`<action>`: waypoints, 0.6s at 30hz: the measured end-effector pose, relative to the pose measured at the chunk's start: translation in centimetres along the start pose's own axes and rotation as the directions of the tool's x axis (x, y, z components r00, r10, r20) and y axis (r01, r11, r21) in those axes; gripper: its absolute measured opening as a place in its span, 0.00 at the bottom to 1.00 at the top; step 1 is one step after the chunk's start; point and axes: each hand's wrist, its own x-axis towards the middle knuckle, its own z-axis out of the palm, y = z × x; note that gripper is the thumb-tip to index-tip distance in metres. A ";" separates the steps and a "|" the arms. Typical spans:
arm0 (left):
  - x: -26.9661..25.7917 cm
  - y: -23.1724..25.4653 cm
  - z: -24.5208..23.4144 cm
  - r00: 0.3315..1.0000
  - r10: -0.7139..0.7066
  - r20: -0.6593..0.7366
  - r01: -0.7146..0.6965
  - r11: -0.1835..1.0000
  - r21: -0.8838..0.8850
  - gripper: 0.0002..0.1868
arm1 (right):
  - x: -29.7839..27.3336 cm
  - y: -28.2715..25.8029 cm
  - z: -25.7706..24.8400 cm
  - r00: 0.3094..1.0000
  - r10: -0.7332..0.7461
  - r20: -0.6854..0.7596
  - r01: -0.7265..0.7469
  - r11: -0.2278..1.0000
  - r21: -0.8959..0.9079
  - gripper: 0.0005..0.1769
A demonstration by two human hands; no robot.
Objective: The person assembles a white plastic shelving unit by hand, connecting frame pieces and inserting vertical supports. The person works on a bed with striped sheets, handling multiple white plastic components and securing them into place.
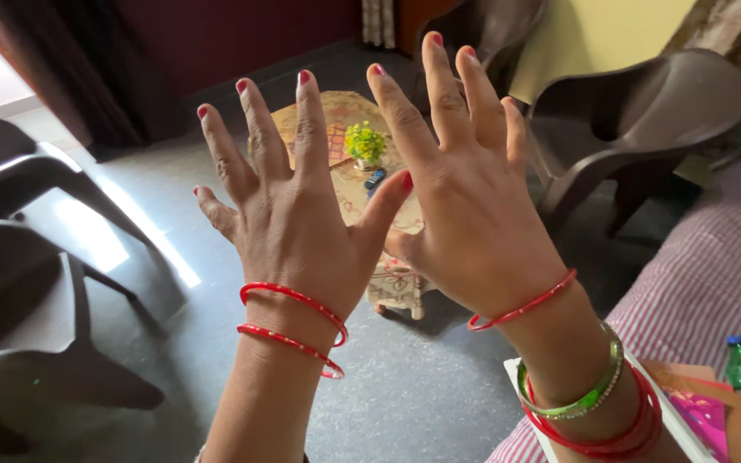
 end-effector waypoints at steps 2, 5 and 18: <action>1.5 0.2 1.3 1.000 0.020 0.011 -0.020 1.000 -0.022 0.54 | 0.9 1.3 0.4 1.000 0.009 -0.012 -0.009 1.000 0.000 0.63; 3.5 0.4 3.6 0.999 0.045 0.027 -0.044 0.997 -0.062 0.52 | 1.9 3.2 1.3 0.999 0.035 -0.020 -0.036 0.999 -0.033 0.62; 14.1 -0.7 14.2 0.976 0.212 0.055 -0.192 0.949 -0.248 0.51 | 8.2 10.0 7.8 0.983 0.182 -0.039 -0.186 0.963 -0.193 0.67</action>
